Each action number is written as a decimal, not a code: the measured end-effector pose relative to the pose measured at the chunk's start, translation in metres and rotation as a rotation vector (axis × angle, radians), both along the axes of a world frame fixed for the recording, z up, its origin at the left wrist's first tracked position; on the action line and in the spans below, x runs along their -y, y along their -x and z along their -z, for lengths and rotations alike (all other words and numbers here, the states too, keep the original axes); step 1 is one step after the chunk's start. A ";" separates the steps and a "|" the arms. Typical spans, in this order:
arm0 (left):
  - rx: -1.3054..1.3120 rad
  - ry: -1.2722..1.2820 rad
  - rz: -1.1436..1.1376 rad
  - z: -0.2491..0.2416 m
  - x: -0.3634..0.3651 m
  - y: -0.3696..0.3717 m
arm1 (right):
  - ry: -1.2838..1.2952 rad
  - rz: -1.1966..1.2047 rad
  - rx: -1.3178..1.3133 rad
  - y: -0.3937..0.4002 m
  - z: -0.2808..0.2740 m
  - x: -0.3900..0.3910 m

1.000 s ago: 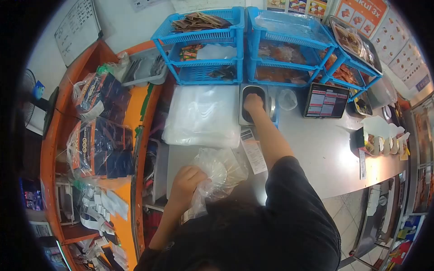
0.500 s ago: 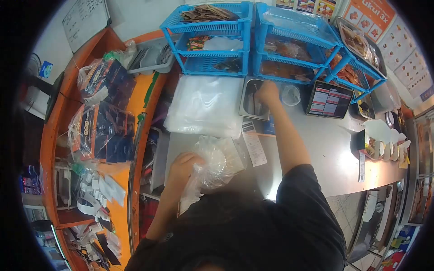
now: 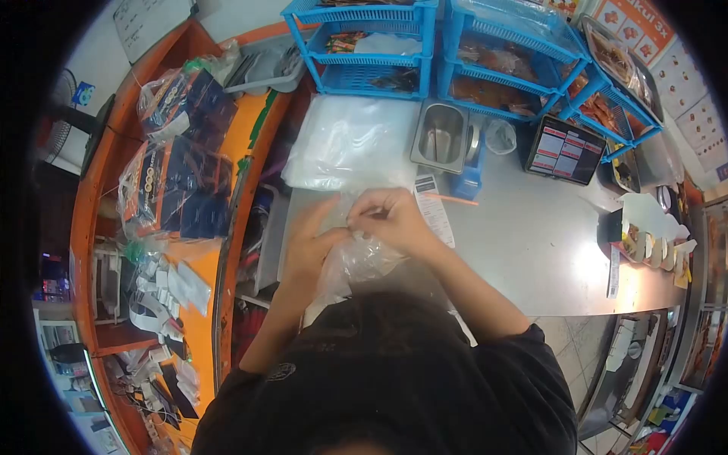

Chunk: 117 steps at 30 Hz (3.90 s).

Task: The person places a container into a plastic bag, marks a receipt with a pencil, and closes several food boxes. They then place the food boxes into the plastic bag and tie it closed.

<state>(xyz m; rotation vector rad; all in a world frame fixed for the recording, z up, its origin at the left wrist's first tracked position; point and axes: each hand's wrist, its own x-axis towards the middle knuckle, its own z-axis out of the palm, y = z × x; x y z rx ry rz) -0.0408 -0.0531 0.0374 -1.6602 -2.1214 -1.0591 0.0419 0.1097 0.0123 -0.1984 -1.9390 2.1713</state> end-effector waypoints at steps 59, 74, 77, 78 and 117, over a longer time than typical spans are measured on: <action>1.087 0.080 0.151 0.029 0.019 0.002 | -0.326 0.449 -0.008 -0.030 0.010 0.056; 1.039 0.055 -0.461 -0.036 0.028 0.021 | -0.518 0.744 0.305 -0.079 0.129 -0.043; -0.010 0.009 -0.252 -0.073 0.001 -0.005 | -1.098 0.917 0.425 -0.074 0.161 -0.044; -0.009 0.009 -0.249 -0.071 -0.003 -0.013 | -0.985 0.861 0.504 -0.068 0.158 -0.041; 1.153 -0.168 0.064 0.039 -0.076 -0.071 | 0.137 0.575 -0.004 -0.091 0.019 -0.047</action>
